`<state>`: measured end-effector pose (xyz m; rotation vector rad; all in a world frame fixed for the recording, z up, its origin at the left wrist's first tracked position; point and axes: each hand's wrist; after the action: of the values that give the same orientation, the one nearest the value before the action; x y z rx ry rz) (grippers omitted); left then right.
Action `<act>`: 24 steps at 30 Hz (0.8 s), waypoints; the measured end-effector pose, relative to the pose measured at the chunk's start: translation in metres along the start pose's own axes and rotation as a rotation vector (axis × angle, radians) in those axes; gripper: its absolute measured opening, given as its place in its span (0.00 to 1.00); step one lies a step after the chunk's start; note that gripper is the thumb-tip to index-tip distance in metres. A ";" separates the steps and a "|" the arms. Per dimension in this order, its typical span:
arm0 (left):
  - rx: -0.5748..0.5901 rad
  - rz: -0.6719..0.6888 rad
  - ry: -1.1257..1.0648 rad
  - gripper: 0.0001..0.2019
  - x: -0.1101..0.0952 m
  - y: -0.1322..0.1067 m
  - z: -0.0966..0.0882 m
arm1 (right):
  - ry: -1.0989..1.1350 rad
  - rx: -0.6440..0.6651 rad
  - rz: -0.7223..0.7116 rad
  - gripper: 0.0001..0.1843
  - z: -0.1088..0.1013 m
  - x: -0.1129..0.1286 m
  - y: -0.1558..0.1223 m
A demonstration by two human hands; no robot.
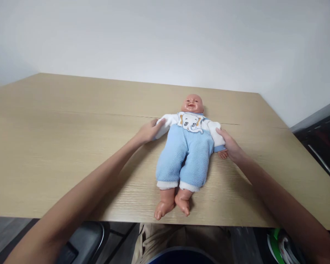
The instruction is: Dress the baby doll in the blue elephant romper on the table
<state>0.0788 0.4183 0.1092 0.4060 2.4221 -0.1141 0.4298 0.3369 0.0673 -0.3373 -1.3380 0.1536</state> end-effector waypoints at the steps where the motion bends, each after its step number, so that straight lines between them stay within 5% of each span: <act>1: -0.001 0.017 -0.045 0.45 -0.006 -0.002 0.008 | 0.019 -0.016 0.012 0.23 0.009 -0.001 -0.002; 6: -0.046 0.172 -0.450 0.47 -0.029 -0.003 0.039 | 0.036 -0.085 -0.076 0.30 0.055 0.000 -0.020; 13: -0.072 0.118 -0.676 0.45 -0.046 -0.029 0.029 | -0.039 -0.144 -0.178 0.33 0.065 0.016 -0.057; 19: -0.137 0.102 -0.781 0.43 -0.094 -0.093 0.025 | -0.115 -0.245 -0.147 0.40 0.052 0.028 -0.124; 24: -0.180 0.055 -0.817 0.42 -0.120 -0.190 0.045 | -0.342 -0.287 -0.294 0.38 0.024 0.021 -0.206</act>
<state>0.1331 0.1990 0.1468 0.2691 1.5995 -0.0260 0.3945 0.1529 0.1586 -0.3606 -1.7367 -0.2396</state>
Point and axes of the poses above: each hand's wrist, its own y-axis towards the middle knuckle, its own z-axis out of the palm, x = y × z, and after that the axes turned 10 degrees about z, right-handed
